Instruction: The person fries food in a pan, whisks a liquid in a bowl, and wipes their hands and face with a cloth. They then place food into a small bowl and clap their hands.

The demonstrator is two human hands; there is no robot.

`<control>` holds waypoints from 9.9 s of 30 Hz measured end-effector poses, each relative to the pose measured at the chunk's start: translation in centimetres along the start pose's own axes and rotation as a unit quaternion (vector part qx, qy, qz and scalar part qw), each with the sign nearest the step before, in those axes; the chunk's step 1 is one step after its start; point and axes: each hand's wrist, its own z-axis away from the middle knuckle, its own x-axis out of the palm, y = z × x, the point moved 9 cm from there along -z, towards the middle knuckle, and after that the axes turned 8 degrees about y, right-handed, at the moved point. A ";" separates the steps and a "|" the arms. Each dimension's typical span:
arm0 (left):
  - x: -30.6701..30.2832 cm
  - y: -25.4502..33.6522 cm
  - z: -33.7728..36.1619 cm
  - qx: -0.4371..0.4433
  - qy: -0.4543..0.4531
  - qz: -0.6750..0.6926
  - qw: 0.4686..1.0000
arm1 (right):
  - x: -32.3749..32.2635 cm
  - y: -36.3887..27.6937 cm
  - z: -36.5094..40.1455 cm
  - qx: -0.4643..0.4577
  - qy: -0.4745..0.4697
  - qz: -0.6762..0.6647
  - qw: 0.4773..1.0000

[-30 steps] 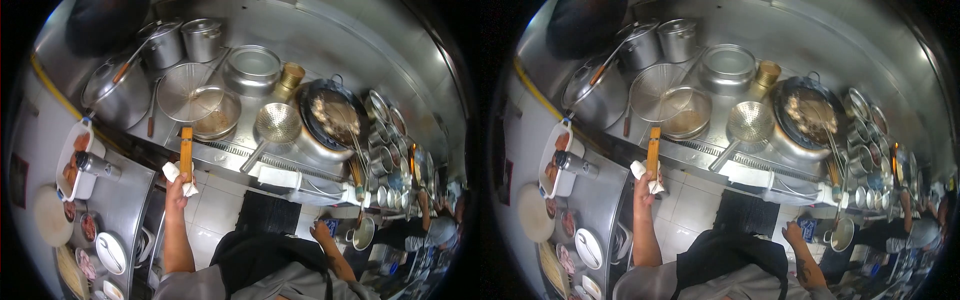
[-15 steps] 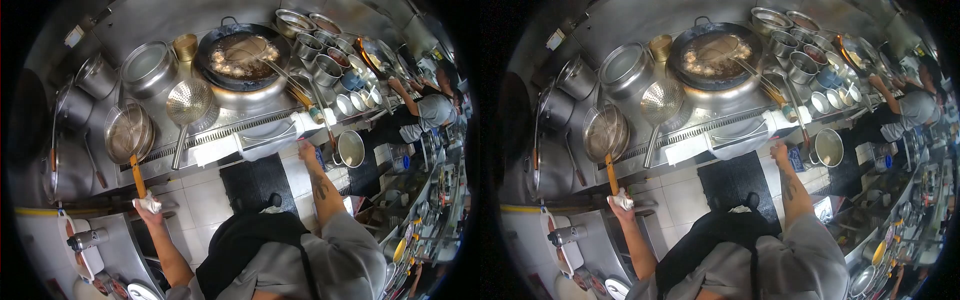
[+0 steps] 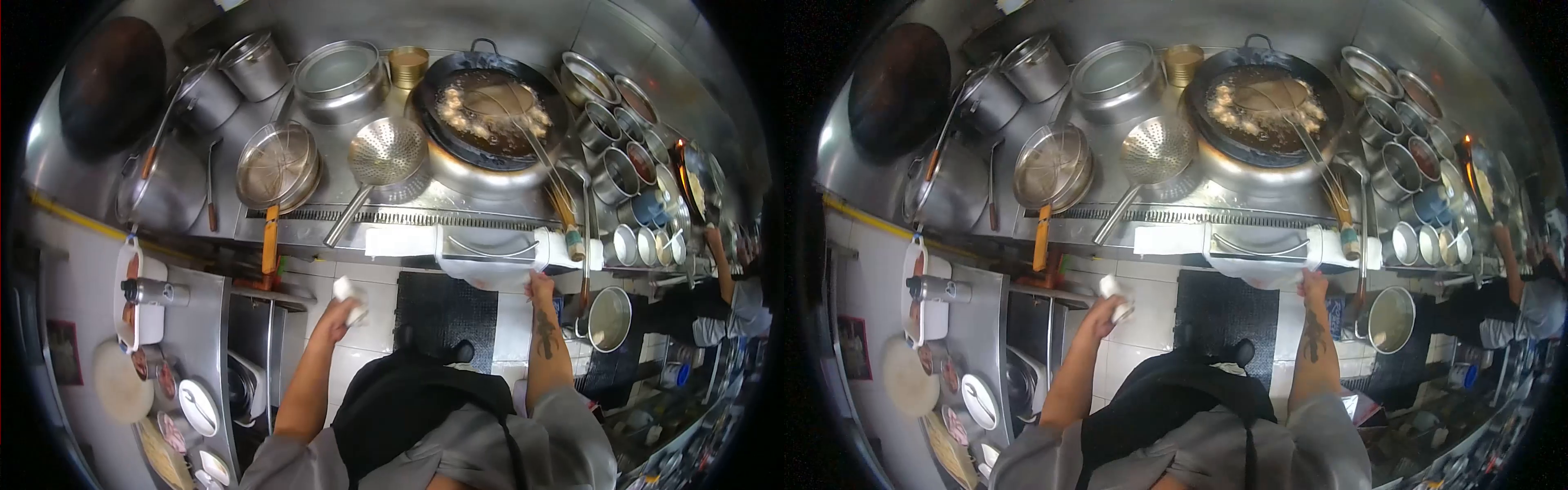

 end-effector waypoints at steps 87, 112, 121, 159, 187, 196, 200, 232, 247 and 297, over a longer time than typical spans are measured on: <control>-10.3 24.8 -0.5 0.225 -0.039 0.151 0.962 | -11.7 -2.0 17.6 -0.372 0.087 0.295 0.876; 23.0 26.3 11.1 0.577 0.042 -0.243 0.778 | -19.7 -4.6 4.8 -0.292 0.146 0.276 0.904; 37.2 24.6 6.2 0.618 0.189 -0.470 0.602 | -17.4 -10.2 4.8 -0.247 0.104 0.253 0.930; 17.6 11.6 -6.8 0.318 -0.242 -0.385 0.832 | 28.4 -39.8 34.2 -0.334 -0.228 -0.016 0.914; -22.4 23.1 -16.8 0.108 0.111 0.240 0.958 | 49.3 -40.3 43.9 0.239 -0.584 -0.297 0.716; -19.7 24.7 -12.1 0.108 0.083 0.237 0.962 | 42.9 -33.0 49.8 0.262 -0.604 -0.238 0.715; -20.5 20.9 -6.9 0.115 0.054 0.265 0.956 | 42.4 -30.7 51.2 0.253 -0.612 -0.190 0.725; -17.8 17.4 -1.6 0.117 0.047 0.274 0.954 | 35.4 -29.5 42.5 -0.038 -0.458 -0.041 0.887; -20.8 15.1 -3.7 0.089 0.078 0.202 0.972 | 48.0 -39.2 33.9 -0.350 -0.222 0.101 0.904; -18.4 21.1 -3.3 0.149 0.038 0.272 0.950 | 32.7 -28.4 40.0 -0.515 -0.134 0.247 0.810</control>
